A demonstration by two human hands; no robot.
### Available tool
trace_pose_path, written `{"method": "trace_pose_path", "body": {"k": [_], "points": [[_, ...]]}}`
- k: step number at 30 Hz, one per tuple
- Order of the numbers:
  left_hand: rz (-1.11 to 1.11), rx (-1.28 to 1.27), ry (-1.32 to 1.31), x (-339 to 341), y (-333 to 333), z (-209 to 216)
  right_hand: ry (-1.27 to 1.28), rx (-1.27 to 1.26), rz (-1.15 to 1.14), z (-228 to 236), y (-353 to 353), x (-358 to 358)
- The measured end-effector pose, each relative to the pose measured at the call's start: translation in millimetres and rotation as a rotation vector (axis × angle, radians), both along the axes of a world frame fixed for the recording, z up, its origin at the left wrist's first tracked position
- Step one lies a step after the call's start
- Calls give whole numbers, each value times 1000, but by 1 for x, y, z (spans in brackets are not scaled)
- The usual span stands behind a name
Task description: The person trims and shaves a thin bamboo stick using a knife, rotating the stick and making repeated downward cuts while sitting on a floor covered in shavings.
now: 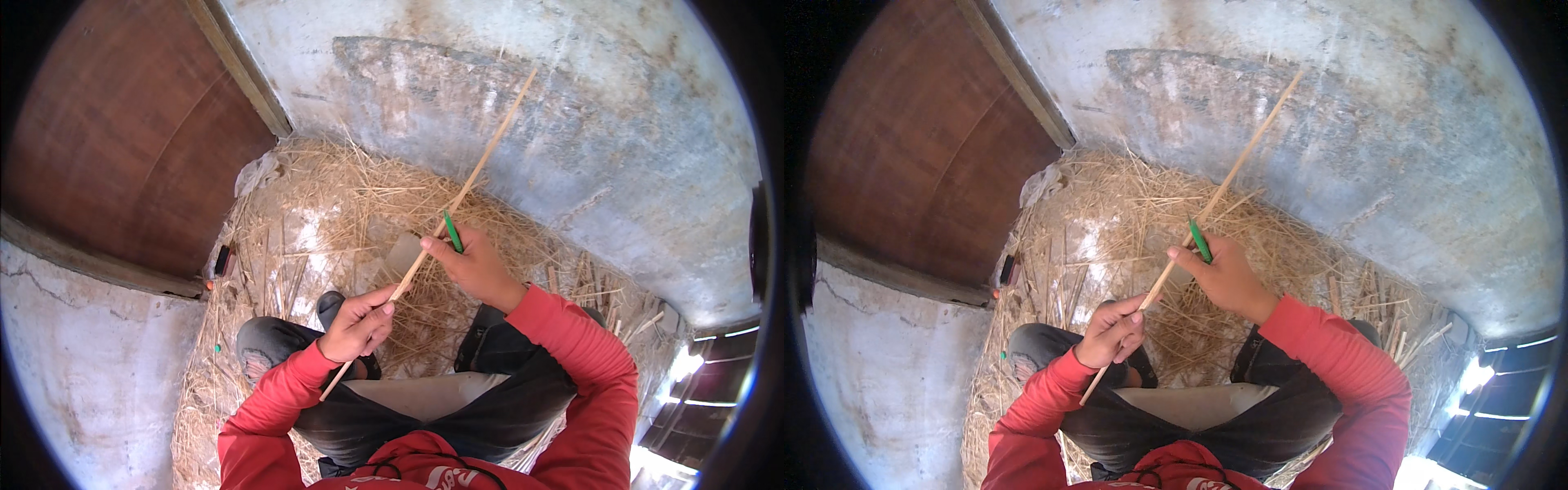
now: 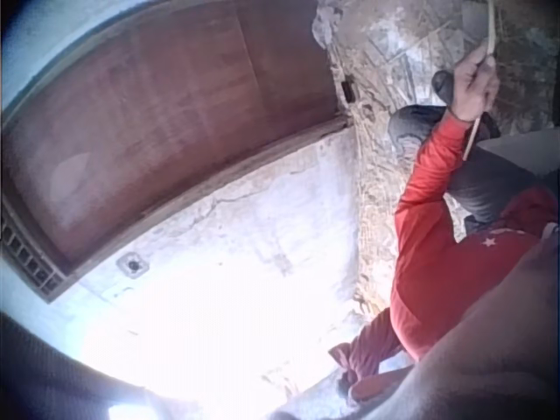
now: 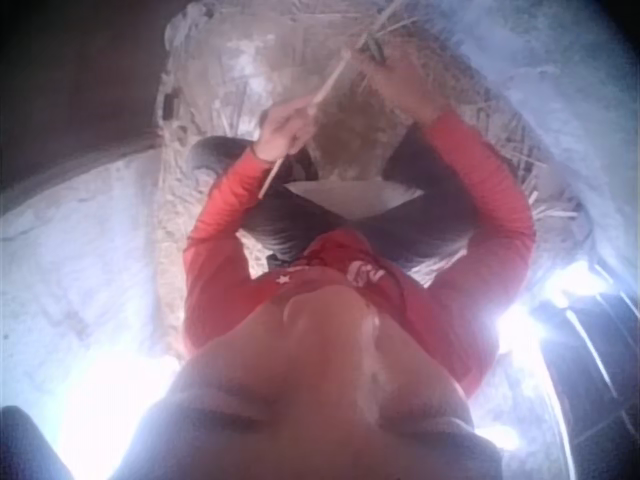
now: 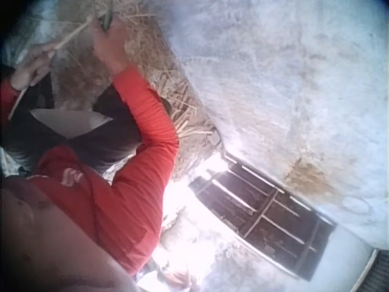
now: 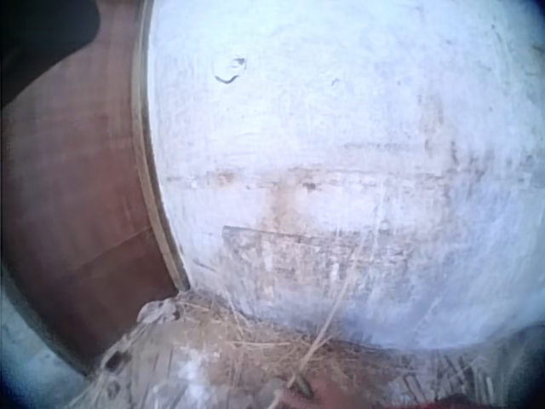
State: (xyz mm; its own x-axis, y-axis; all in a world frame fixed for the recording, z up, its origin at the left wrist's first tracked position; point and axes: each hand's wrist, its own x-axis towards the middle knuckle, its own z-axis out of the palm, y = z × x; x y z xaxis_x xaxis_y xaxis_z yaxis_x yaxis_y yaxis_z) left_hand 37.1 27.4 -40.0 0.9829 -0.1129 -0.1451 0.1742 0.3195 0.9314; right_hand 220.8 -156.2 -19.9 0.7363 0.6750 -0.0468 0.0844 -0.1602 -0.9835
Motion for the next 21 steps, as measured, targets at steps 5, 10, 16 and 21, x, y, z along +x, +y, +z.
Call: {"method": "trace_pose_path", "body": {"k": [5, 10, 16, 21], "points": [[-24, -6, 42, 6, -7, 12, -36, -57, 119, 9, 0, -11], [9, -180, 83, 7, -6, 8, -374, -100, 130, 13, -4, -23], [87, -241, 183, 6, -6, 3, -578, -348, 210, 4, -7, -39], [55, -216, 185, -1, -3, 4, -441, -463, -50, -2, -6, 18]]}}
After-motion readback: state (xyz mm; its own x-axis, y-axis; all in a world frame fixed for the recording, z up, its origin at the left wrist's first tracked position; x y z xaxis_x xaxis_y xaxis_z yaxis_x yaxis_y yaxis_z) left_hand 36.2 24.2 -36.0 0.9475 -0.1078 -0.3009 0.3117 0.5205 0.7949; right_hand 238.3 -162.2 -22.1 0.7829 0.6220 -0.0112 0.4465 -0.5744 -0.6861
